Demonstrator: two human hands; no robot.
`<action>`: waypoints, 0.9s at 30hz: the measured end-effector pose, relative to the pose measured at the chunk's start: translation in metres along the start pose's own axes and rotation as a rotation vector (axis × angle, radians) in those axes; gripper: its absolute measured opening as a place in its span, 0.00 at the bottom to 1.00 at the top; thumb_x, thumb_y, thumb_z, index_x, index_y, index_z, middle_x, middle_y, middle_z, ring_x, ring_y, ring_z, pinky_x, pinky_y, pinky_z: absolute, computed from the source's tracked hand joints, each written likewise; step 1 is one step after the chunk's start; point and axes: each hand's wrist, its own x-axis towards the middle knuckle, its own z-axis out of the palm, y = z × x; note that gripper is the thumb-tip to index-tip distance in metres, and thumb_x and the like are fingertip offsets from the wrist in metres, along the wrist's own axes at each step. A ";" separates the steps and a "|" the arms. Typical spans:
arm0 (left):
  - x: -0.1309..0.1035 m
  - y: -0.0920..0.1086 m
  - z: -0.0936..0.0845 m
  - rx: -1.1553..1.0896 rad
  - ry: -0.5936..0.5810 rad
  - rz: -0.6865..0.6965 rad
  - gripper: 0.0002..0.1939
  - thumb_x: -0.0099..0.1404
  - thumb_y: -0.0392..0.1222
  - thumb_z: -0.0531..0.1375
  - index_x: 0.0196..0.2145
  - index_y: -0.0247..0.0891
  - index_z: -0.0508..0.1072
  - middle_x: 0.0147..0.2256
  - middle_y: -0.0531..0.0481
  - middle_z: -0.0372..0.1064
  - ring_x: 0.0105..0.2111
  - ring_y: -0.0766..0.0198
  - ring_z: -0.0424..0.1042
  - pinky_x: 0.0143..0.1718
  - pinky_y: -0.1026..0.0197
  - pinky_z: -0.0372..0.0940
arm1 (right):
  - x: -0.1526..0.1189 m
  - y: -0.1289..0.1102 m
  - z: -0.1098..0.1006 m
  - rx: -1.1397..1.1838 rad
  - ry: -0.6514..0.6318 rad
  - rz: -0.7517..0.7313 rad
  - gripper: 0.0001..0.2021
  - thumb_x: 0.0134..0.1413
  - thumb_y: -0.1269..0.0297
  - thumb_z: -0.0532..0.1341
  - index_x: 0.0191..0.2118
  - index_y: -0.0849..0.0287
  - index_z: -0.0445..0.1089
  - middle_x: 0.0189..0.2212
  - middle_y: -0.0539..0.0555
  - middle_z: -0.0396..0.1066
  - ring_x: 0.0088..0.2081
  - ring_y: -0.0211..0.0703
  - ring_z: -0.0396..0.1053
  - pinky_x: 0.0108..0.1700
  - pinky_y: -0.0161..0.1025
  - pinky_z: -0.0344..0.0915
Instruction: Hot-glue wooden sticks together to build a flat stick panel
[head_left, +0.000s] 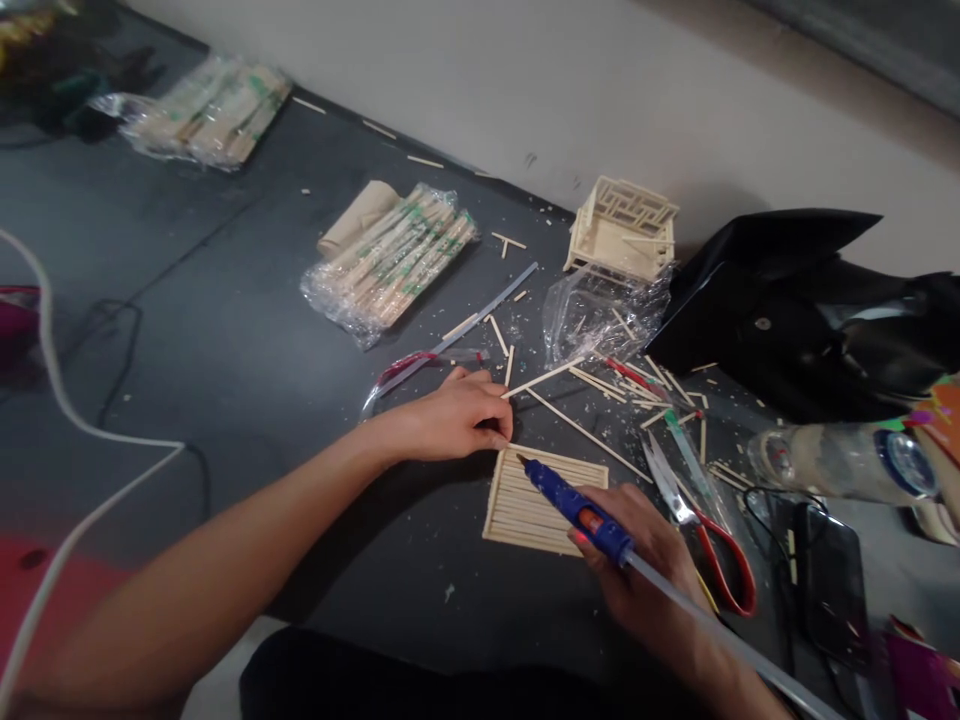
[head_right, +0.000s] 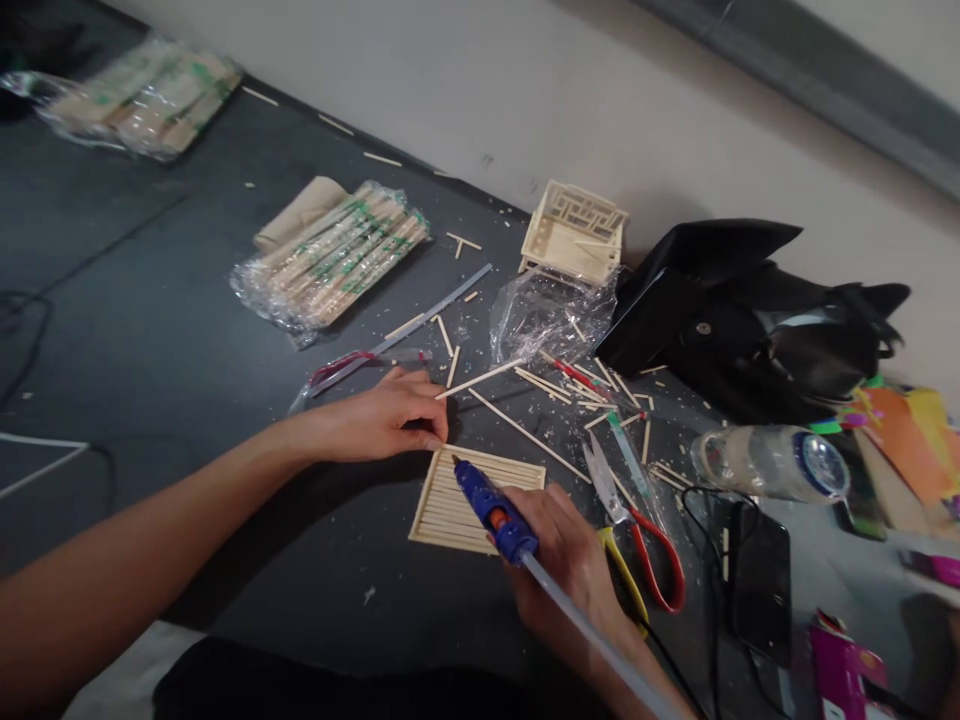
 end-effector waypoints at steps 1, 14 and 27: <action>0.000 0.000 0.000 0.002 0.001 0.000 0.06 0.65 0.39 0.62 0.29 0.40 0.74 0.33 0.54 0.71 0.41 0.60 0.63 0.46 0.56 0.47 | 0.001 0.000 0.001 0.006 0.011 -0.007 0.09 0.64 0.68 0.56 0.49 0.56 0.66 0.34 0.54 0.76 0.32 0.43 0.73 0.34 0.40 0.72; 0.001 0.000 0.001 -0.006 -0.003 0.008 0.05 0.64 0.39 0.63 0.30 0.40 0.75 0.33 0.54 0.71 0.41 0.60 0.63 0.47 0.56 0.47 | 0.003 0.004 0.005 0.021 0.020 0.016 0.12 0.63 0.67 0.57 0.51 0.55 0.66 0.37 0.55 0.76 0.37 0.47 0.74 0.38 0.42 0.74; 0.001 0.001 0.000 0.004 0.004 0.008 0.06 0.65 0.39 0.62 0.29 0.40 0.74 0.32 0.54 0.71 0.41 0.60 0.63 0.46 0.56 0.48 | -0.002 0.004 -0.003 0.012 0.034 0.031 0.10 0.63 0.67 0.58 0.49 0.57 0.66 0.33 0.53 0.75 0.33 0.43 0.73 0.34 0.38 0.72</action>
